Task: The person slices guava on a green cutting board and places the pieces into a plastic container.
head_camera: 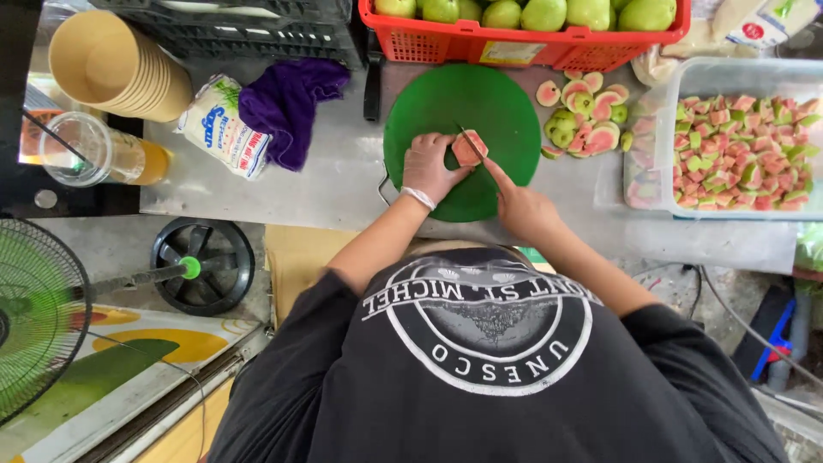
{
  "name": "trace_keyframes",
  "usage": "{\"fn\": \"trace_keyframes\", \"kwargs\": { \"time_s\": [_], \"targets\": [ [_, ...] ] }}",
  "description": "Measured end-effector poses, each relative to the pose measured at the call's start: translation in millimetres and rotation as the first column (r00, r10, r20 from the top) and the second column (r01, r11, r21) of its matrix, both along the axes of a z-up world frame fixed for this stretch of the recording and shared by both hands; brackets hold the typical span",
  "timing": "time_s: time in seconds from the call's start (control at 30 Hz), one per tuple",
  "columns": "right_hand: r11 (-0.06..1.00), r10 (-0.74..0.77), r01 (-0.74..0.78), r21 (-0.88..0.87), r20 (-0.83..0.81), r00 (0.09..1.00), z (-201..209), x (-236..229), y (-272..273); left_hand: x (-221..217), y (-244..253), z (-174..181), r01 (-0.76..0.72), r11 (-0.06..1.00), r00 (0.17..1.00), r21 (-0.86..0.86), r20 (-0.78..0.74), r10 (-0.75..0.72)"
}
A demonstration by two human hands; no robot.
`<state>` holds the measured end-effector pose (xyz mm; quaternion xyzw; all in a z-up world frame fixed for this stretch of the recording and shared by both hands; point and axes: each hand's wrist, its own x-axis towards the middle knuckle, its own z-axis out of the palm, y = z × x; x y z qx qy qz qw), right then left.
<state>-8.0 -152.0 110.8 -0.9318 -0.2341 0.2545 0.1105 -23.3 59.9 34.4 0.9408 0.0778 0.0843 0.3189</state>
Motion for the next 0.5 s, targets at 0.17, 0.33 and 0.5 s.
{"fn": "trace_keyframes", "kwargs": {
  "time_s": [0.17,0.33,0.5],
  "targets": [
    [0.995,0.043,-0.046,0.094,0.028,0.999,0.3,9.0,7.6,4.8,2.6,9.4,0.017,1.000,1.000,0.010,0.006,-0.017],
    [0.992,0.003,-0.002,0.128,-0.006,1.000,19.3,-6.9,2.8,-3.9,12.6,19.8,-0.011,1.000,1.000,0.021,-0.012,0.012],
    [0.998,-0.018,0.022,0.059,-0.069,0.997,13.1,-10.8,3.3,-4.7,11.5,11.8,0.031,0.997,0.997,0.069,-0.074,-0.026]
  ]
}}
